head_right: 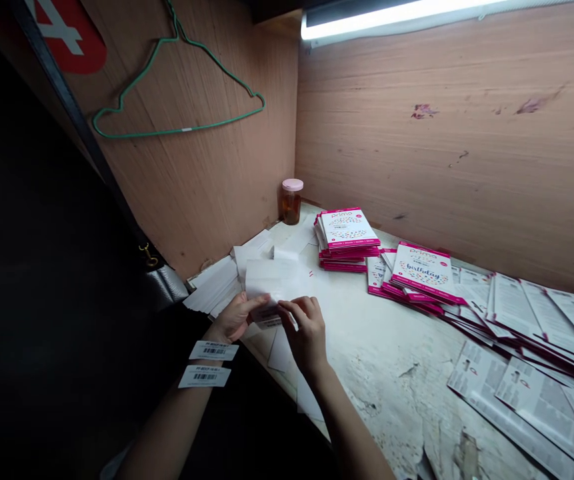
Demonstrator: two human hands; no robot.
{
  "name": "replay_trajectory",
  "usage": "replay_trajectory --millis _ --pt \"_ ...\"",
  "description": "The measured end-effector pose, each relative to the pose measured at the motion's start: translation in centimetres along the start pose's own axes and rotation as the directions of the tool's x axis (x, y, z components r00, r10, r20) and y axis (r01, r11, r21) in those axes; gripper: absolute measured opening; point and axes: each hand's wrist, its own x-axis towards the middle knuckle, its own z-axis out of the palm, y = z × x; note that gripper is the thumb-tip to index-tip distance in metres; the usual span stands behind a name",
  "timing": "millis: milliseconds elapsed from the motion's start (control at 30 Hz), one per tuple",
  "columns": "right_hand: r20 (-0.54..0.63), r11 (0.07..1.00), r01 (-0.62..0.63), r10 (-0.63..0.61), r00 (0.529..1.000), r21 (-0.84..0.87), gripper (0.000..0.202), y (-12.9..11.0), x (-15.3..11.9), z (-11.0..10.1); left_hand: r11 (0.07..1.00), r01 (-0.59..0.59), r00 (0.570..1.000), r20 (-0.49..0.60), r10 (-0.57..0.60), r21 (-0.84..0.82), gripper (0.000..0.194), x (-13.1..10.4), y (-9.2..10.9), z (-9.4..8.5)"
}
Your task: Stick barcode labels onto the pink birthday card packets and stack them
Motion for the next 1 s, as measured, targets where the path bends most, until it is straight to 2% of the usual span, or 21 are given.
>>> replay_trajectory --millis 100,233,333,400,433,467,500,567,600,633,700,733,800,867,900,967,1000 --pt "-0.042 0.990 0.076 -0.081 0.996 -0.116 0.017 0.2 -0.4 0.1 1.000 0.010 0.999 -0.049 -0.010 -0.009 0.037 0.1 -0.2 0.2" --pt "-0.007 0.972 0.122 -0.126 0.992 -0.201 0.017 -0.4 -1.2 -0.3 0.996 0.038 0.989 -0.138 -0.048 -0.075 0.038 0.5 -0.5 0.3" --pt "-0.063 0.998 0.059 -0.060 0.996 -0.021 0.016 -3.1 -2.6 -1.0 0.987 0.053 0.981 -0.176 -0.079 -0.151 0.035 1.1 -0.3 0.2" --pt "-0.061 0.958 -0.121 0.142 0.988 0.262 0.010 -5.6 -4.1 -1.0 0.978 0.040 0.974 -0.210 -0.083 -0.206 0.028 1.7 -0.1 -0.1" --pt "0.014 0.869 -0.260 0.281 0.960 0.420 0.005 -6.8 -5.0 -0.7 0.973 0.027 0.971 -0.227 -0.080 -0.229 0.025 2.0 0.1 -0.3" --pt "0.141 0.726 -0.413 0.406 0.903 0.550 0.007 -8.0 -5.9 -0.1 0.969 0.013 0.967 -0.243 -0.075 -0.246 0.023 2.3 0.2 -0.4" --pt "0.299 0.549 -0.553 0.486 0.821 0.626 0.014 -8.9 -6.9 0.6 0.966 0.004 0.965 -0.253 -0.071 -0.257 0.023 2.5 0.3 -0.5" --pt "0.557 0.243 -0.729 0.507 0.658 0.640 0.028 -10.2 -8.5 2.6 0.963 -0.003 0.966 -0.250 -0.067 -0.268 0.026 2.9 0.4 -0.6" --pt "0.623 0.154 -0.768 0.498 0.604 0.621 0.033 -10.4 -9.1 3.6 0.963 -0.001 0.967 -0.246 -0.069 -0.271 0.027 3.0 0.4 -0.7" --pt "0.650 0.114 -0.787 0.499 0.574 0.607 0.036 -10.5 -9.7 4.5 0.962 0.003 0.967 -0.246 -0.073 -0.274 0.028 3.0 0.4 -0.6" --pt "0.630 0.148 -0.799 0.539 0.559 0.583 0.037 -10.4 -10.5 5.7 0.961 0.011 0.966 -0.245 -0.082 -0.278 0.030 3.1 0.3 -0.6" --pt "0.605 0.207 -0.802 0.559 0.567 0.560 0.036 -10.2 -10.9 5.9 0.960 0.013 0.966 -0.245 -0.084 -0.278 0.031 3.1 0.2 -0.5" --pt "0.571 0.388 -0.790 0.547 0.612 0.475 0.030 -9.8 -11.3 5.6 0.960 0.014 0.964 -0.253 -0.088 -0.280 0.033 3.1 0.1 -0.5" --pt "0.530 0.612 -0.703 0.486 0.695 0.362 0.027 -9.2 -11.1 4.5 0.963 0.014 0.962 -0.260 -0.086 -0.270 0.034 3.0 0.0 -0.5" --pt "0.485 0.715 -0.625 0.445 0.752 0.313 0.029 -8.8 -10.7 3.8 0.966 0.013 0.962 -0.259 -0.082 -0.258 0.034 3.0 -0.1 -0.5" --pt "0.314 0.877 -0.428 0.352 0.882 0.218 0.028 -7.3 -8.9 2.4 0.973 0.009 0.968 -0.242 -0.066 -0.229 0.035 2.8 -0.1 -0.4" --pt "0.201 0.929 -0.337 0.304 0.931 0.154 0.025 -6.3 -7.6 1.9 0.976 0.005 0.972 -0.229 -0.056 -0.218 0.036 2.6 -0.1 -0.3"
